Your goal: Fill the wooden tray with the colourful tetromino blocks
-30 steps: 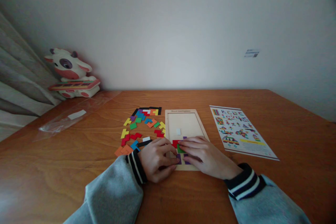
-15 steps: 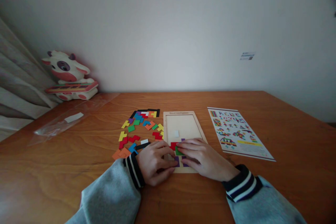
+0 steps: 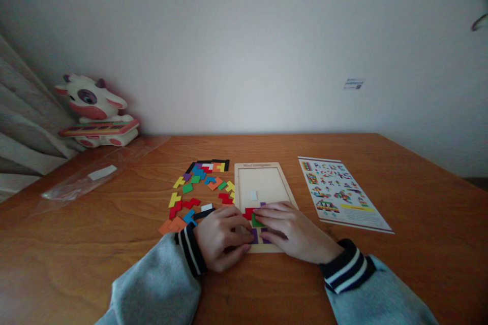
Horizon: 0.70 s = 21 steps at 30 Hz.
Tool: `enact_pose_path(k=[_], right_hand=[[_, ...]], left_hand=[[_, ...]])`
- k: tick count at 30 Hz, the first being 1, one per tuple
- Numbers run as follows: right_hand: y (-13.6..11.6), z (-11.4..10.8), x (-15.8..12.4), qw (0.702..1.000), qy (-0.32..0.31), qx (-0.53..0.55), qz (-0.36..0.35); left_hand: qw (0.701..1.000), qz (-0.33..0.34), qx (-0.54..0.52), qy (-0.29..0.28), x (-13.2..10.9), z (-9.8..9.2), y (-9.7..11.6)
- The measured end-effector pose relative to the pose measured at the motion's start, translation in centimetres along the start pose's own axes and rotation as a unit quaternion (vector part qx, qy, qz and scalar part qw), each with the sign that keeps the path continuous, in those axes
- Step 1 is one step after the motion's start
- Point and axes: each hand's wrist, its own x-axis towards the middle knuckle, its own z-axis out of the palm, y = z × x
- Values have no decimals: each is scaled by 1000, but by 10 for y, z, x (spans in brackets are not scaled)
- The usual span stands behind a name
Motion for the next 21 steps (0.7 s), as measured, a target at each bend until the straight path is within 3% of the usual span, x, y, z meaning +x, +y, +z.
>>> enact_pose_path(k=[21], right_hand=[[-3, -2, 0, 1000, -3, 4, 0]], left_hand=[[1000, 0, -11, 14, -1, 3, -1]])
